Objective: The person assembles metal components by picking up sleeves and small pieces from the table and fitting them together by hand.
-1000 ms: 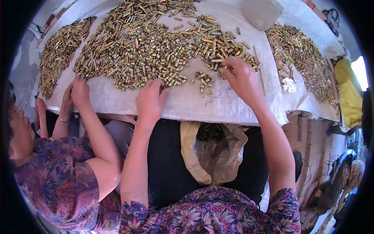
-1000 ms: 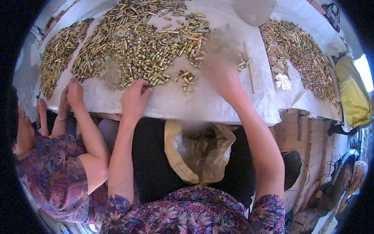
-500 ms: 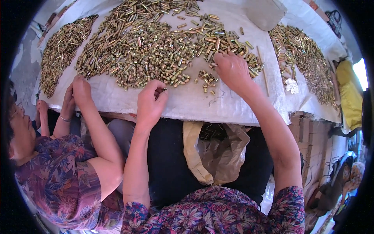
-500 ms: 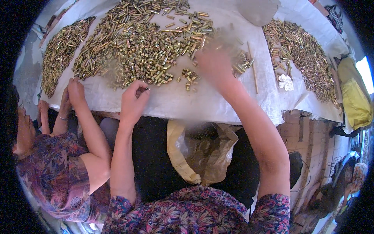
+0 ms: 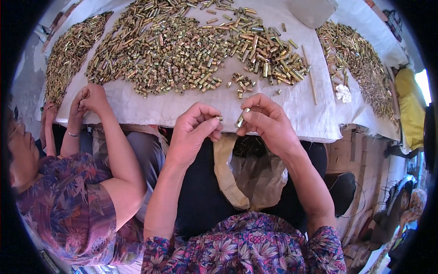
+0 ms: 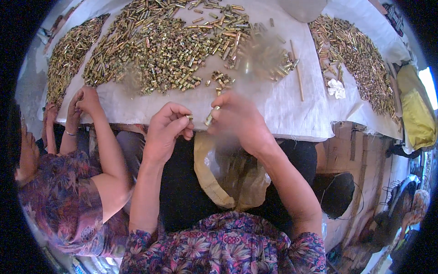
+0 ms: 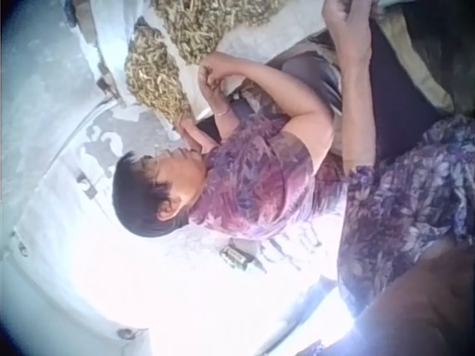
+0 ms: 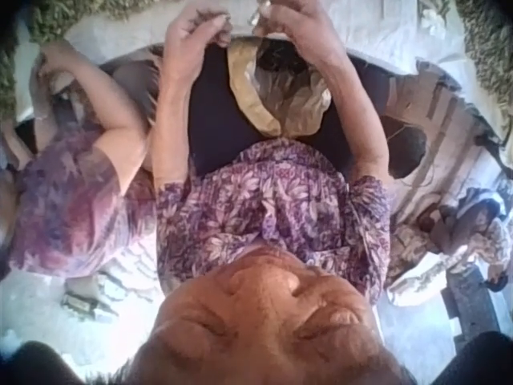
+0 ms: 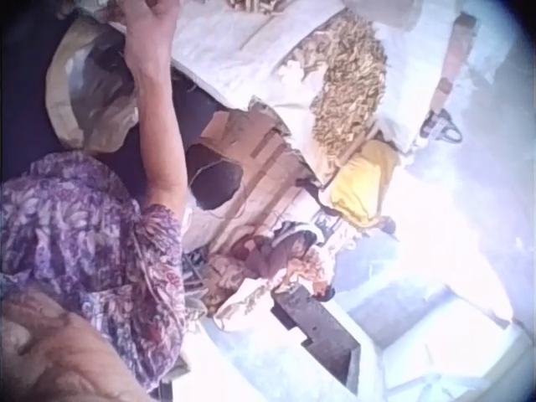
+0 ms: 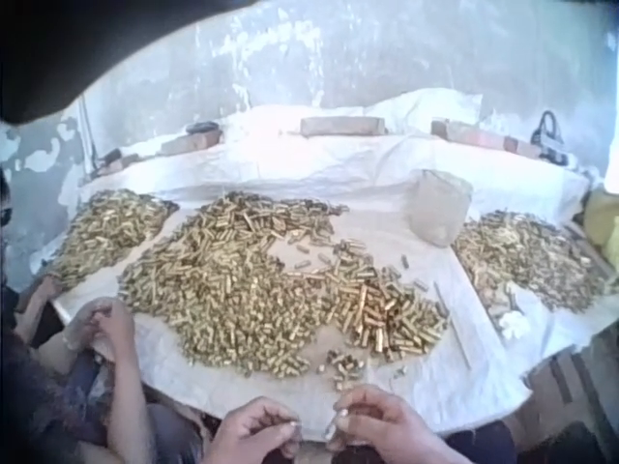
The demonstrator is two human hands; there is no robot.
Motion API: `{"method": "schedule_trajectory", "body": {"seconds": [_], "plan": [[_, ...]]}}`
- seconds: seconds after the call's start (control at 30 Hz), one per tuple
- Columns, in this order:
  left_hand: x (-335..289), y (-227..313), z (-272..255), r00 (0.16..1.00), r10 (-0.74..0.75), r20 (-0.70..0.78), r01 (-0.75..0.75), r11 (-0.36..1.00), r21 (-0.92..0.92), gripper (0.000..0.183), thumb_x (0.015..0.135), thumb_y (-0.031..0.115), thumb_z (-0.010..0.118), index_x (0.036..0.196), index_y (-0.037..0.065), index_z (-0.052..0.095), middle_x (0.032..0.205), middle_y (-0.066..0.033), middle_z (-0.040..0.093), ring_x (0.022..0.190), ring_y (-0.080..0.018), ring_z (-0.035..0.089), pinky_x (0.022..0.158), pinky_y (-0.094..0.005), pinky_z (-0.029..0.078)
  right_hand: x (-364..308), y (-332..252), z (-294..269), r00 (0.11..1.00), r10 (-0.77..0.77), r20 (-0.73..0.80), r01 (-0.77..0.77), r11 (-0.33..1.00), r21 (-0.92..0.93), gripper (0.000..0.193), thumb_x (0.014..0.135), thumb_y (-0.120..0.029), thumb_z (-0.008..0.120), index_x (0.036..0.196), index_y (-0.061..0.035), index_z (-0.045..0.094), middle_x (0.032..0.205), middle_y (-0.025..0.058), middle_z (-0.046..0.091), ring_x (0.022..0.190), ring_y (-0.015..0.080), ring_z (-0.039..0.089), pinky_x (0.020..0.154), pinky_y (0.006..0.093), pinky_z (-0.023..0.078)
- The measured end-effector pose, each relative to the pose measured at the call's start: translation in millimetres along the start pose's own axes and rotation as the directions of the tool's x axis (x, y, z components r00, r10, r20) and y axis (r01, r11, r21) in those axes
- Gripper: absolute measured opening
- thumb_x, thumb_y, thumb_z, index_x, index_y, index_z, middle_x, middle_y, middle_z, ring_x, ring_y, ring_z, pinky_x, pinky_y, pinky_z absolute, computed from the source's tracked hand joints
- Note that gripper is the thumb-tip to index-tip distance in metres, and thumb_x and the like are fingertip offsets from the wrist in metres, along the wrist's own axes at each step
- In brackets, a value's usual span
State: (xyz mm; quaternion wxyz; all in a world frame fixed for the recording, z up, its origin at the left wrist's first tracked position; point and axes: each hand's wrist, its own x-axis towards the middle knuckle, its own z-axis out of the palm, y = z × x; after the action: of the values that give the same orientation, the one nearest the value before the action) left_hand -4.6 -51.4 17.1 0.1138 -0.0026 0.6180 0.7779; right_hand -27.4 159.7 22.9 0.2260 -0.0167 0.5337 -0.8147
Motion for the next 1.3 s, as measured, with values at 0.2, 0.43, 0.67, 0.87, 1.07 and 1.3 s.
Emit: {"method": "schedule_trajectory", "body": {"seconds": [0.2,0.43,0.67,0.87,1.07,1.3], "plan": [[-3,0,10,0.996,0.022,0.083,-0.011,0.992,-0.127,0.010,0.093,0.010,0.059,0.100,0.003,0.058,0.082,-0.0057,0.065,0.069,-0.0099,0.061,0.063,-0.0233,0.049,-6,9,-2,0.991,-0.119,-0.061,0.113,0.989,-0.096,0.007,0.093,-0.009,0.058,0.093,-0.0036,0.054,0.080,0.0061,0.063,0.070,0.0153,0.064,0.067,0.0272,0.052],[-3,-1,7,0.993,0.030,0.114,-0.014,0.990,-0.138,0.010,0.092,0.009,0.059,0.099,0.002,0.058,0.081,-0.0053,0.065,0.069,-0.0101,0.061,0.063,-0.0237,0.050,-10,17,5,0.993,-0.115,-0.030,0.115,0.993,0.007,0.005,0.093,-0.008,0.058,0.093,-0.0041,0.054,0.080,0.0060,0.063,0.069,0.0152,0.064,0.066,0.0269,0.052],[-7,-2,4,0.989,0.088,0.121,-0.085,0.996,-0.035,0.008,0.091,0.005,0.060,0.098,0.001,0.059,0.080,-0.0043,0.064,0.069,-0.0085,0.061,0.063,-0.0224,0.050,-12,23,8,0.999,-0.013,-0.032,0.017,0.992,0.124,0.006,0.094,-0.010,0.057,0.093,-0.0053,0.054,0.080,0.0064,0.062,0.066,0.0163,0.064,0.064,0.0288,0.052],[-12,-6,1,0.945,0.063,0.320,-0.036,0.995,-0.091,0.013,0.088,0.006,0.066,0.097,0.003,0.056,0.082,-0.0012,0.060,0.071,-0.0074,0.059,0.064,-0.0227,0.049,-19,20,4,0.985,0.131,0.109,-0.152,0.965,0.214,0.009,0.093,-0.011,0.058,0.091,-0.0056,0.052,0.075,0.0066,0.059,0.056,0.0164,0.058,0.058,0.0336,0.049],[-15,-11,1,0.863,0.096,0.495,0.002,0.981,-0.193,0.021,0.083,0.007,0.072,0.095,0.006,0.055,0.084,0.0015,0.057,0.072,-0.0058,0.055,0.064,-0.0215,0.047,-35,18,8,0.956,0.130,0.261,-0.210,0.928,0.307,0.011,0.092,-0.010,0.059,0.089,-0.0038,0.051,0.071,0.0077,0.057,0.051,0.0161,0.052,0.054,0.0337,0.047],[-8,-2,-10,0.885,-0.014,0.465,0.006,1.000,0.018,0.018,0.082,0.007,0.073,0.094,0.005,0.060,0.083,0.0025,0.058,0.074,-0.0046,0.054,0.065,-0.0213,0.046,-45,3,-1,0.959,0.144,0.245,-0.132,0.989,-0.064,0.010,0.090,-0.008,0.061,0.088,-0.0026,0.053,0.070,0.0051,0.058,0.055,0.0124,0.056,0.053,0.0270,0.047]]}}
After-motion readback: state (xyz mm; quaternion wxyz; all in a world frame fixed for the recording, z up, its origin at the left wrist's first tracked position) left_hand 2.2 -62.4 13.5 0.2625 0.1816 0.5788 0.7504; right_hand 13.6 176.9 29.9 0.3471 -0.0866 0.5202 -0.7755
